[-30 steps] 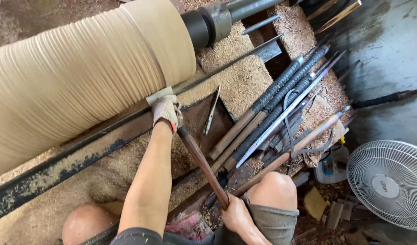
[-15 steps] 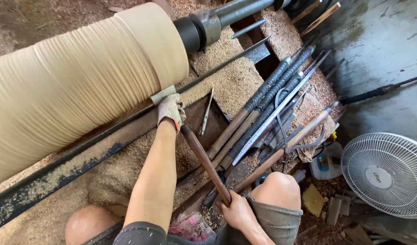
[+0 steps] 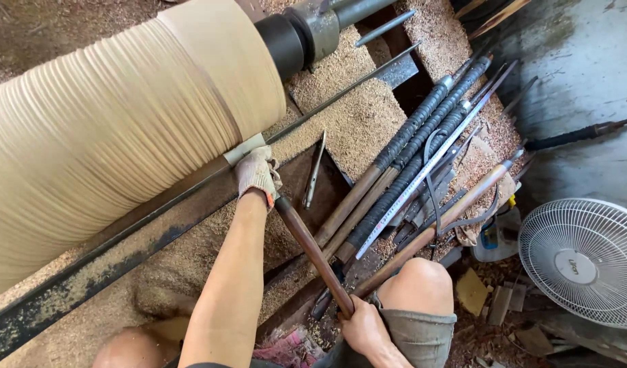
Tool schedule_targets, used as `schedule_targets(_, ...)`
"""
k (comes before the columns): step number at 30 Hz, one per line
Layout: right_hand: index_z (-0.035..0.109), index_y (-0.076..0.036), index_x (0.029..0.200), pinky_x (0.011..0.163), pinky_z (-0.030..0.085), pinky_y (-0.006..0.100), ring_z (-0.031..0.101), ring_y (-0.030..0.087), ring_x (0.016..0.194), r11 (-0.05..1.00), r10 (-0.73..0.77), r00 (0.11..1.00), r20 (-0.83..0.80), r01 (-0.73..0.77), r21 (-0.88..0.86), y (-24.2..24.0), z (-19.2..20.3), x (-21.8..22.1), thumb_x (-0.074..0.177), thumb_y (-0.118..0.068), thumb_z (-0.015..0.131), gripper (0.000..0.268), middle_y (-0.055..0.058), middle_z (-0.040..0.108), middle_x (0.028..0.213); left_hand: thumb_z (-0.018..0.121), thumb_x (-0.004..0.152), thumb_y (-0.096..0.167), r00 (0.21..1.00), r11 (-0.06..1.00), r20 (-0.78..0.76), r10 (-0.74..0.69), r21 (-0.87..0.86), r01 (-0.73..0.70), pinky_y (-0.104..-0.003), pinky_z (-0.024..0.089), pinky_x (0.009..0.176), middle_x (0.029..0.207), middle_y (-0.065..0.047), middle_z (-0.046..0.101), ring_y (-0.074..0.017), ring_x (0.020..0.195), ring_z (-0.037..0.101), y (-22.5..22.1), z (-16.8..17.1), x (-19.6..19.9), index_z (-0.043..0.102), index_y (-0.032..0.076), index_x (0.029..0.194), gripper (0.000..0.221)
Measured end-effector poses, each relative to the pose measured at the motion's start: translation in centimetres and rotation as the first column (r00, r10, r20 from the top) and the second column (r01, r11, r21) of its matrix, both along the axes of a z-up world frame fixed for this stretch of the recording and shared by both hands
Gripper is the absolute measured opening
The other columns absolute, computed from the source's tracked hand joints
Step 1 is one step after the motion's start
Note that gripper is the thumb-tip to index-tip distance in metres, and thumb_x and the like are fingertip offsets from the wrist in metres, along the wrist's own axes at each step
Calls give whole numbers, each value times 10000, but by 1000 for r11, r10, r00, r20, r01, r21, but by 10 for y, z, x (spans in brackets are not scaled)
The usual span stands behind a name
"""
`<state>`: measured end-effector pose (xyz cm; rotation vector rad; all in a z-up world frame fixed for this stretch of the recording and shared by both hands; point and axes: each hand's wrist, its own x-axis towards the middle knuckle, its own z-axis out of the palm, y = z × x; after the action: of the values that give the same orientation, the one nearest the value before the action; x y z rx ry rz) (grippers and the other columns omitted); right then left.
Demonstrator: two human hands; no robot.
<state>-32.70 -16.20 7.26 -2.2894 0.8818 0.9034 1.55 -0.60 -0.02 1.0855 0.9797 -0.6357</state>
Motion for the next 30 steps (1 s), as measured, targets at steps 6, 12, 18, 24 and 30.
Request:
schedule_targets(6,689,-97,1089,830,556,474,711,423,951,1000,-18,1000,-6,18,23,3,-5,2,807,-123,711,284,261,709,886,630,903,199,999,999,16,33,23,-33,-350,416,391,605,-65,559,-193,404,491,1,-2,-1,492,96,693,272)
schedule_targets(12,705,-107,1113,860,550,468,704,424,968,999,4,999,49,-6,40,2,-14,2,801,-130,714,314,246,717,910,638,914,215,995,996,53,83,-11,-83,-339,384,380,601,-62,538,-187,403,458,1,-10,0,514,101,723,255)
schedule_targets(18,706,-83,1073,869,550,470,709,416,970,998,27,999,31,-29,49,-3,-20,4,805,-127,698,271,248,718,909,633,920,216,994,998,90,62,-21,-61,-326,376,375,600,-59,543,-174,400,444,2,-14,-3,524,100,719,256)
schedule_targets(24,684,-82,1061,830,564,480,738,417,922,997,-20,998,52,16,69,-3,-2,0,788,-127,688,276,251,724,868,634,908,221,996,998,68,52,14,-54,-314,360,382,587,-67,535,-170,393,445,-3,22,-10,525,86,672,292)
schedule_targets(30,684,-73,994,821,545,499,688,446,948,1000,30,997,75,-30,8,-2,-21,-11,787,-122,683,212,258,700,879,632,868,207,1000,1000,26,-9,23,8,-334,361,378,576,-86,525,-187,386,453,-6,9,-1,512,76,667,268)
